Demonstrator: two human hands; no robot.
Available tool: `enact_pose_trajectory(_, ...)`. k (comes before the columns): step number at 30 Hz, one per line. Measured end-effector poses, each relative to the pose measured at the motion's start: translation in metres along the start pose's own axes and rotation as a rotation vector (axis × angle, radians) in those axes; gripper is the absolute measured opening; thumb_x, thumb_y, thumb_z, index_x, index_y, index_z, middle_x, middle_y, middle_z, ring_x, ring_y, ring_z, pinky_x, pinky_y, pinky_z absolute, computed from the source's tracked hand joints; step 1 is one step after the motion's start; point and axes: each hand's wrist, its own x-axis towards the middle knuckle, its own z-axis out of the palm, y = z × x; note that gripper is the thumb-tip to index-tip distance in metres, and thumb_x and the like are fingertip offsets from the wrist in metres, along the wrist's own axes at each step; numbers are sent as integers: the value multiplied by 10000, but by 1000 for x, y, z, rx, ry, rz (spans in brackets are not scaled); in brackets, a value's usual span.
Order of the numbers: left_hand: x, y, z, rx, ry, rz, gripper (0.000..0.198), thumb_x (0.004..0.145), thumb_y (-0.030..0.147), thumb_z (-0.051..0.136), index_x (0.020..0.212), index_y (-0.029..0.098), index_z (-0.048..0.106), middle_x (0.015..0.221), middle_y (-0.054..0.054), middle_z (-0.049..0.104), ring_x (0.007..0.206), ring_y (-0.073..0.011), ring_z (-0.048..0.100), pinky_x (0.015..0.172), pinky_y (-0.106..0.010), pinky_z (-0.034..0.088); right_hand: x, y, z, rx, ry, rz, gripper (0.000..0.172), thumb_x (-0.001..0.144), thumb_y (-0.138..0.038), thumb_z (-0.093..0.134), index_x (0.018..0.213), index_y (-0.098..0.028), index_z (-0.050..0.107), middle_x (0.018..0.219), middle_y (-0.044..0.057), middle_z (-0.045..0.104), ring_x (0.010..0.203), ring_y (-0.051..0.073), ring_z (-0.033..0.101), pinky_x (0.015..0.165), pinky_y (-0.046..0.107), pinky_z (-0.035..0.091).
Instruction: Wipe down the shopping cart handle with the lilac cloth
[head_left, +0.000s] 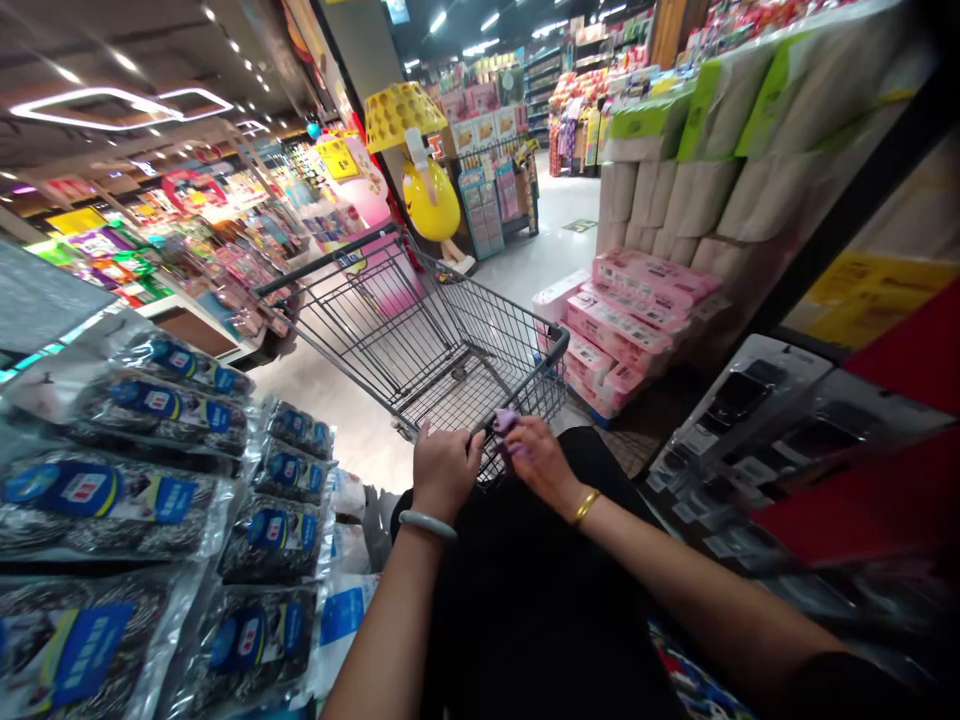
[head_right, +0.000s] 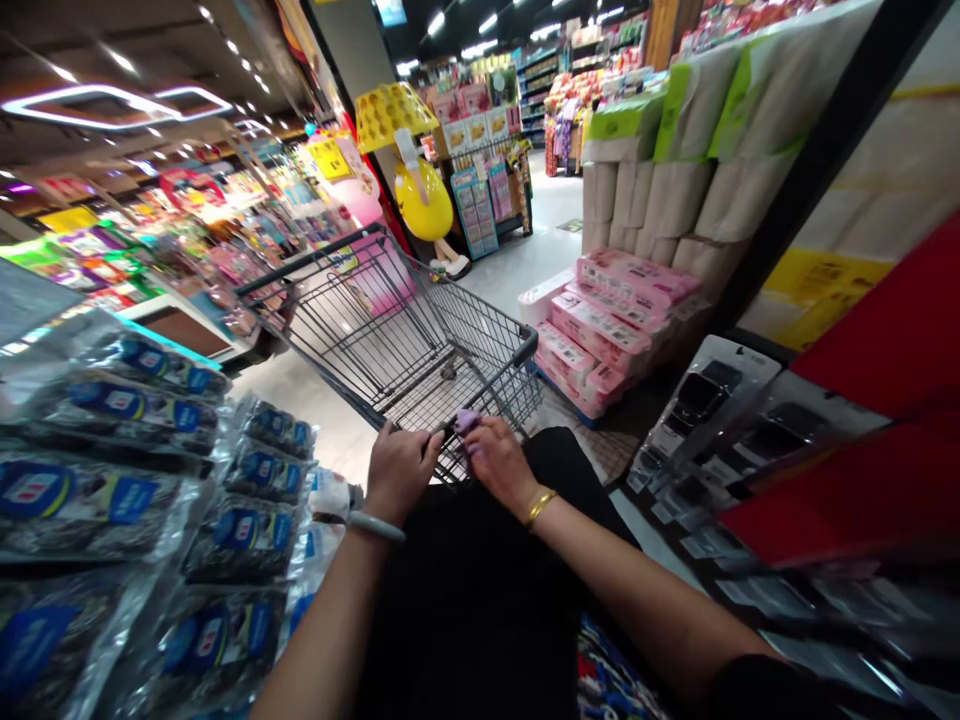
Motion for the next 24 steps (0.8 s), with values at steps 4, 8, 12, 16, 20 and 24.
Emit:
enact_pose_trajectory(4,13,7,-11,54,-113,-35,605,1028,545,339,788,179,757,775,-113,758,782,-241,695,1004,-425,435,32,3,-13,-29,196,107,126,886,-260,622,1001,-217,655,1073,97,592,1082,247,581,1020,459,522)
enact_pose_trajectory(8,29,21,-16,3,-203,-100,399,982,483,438,882,243,740,850,-72,773,807,-235,710,714,-332,464,25,-7,-3,25,84,43,180,887,-256,612,1061,-225,643,1126,108,605,1119,245,596,1032,447,517)
enact_pose_trajectory(12,32,25,-9,-34,-238,-106,267,950,451,494,994,270,685,883,-53,768,817,-233,718,646,-303,443,-16,1,22,72,-31,156,242,801,-262,654,1038,-219,627,1008,74,655,944,226,633,867,395,562)
enact_pose_trajectory(16,34,17,-5,-85,-324,-85,268,947,445,500,1081,275,658,904,-64,765,850,-248,719,684,-308,471,-10,0,16,57,21,262,162,773,-249,644,927,-222,602,885,35,638,847,215,619,778,361,549)
enact_pose_trajectory(20,46,8,-8,-169,-436,-42,219,919,375,507,987,282,693,960,-54,773,902,-240,719,691,-295,476,26,-17,-1,59,115,148,222,830,-246,617,1049,-227,581,1062,72,638,1059,244,608,989,423,510)
enact_pose_trajectory(24,52,3,-11,-186,-456,-13,177,865,350,554,892,292,719,861,-20,771,839,-216,722,651,-272,471,17,-9,8,21,166,137,440,819,-203,584,1258,-215,550,1188,115,637,1119,265,605,1014,455,514)
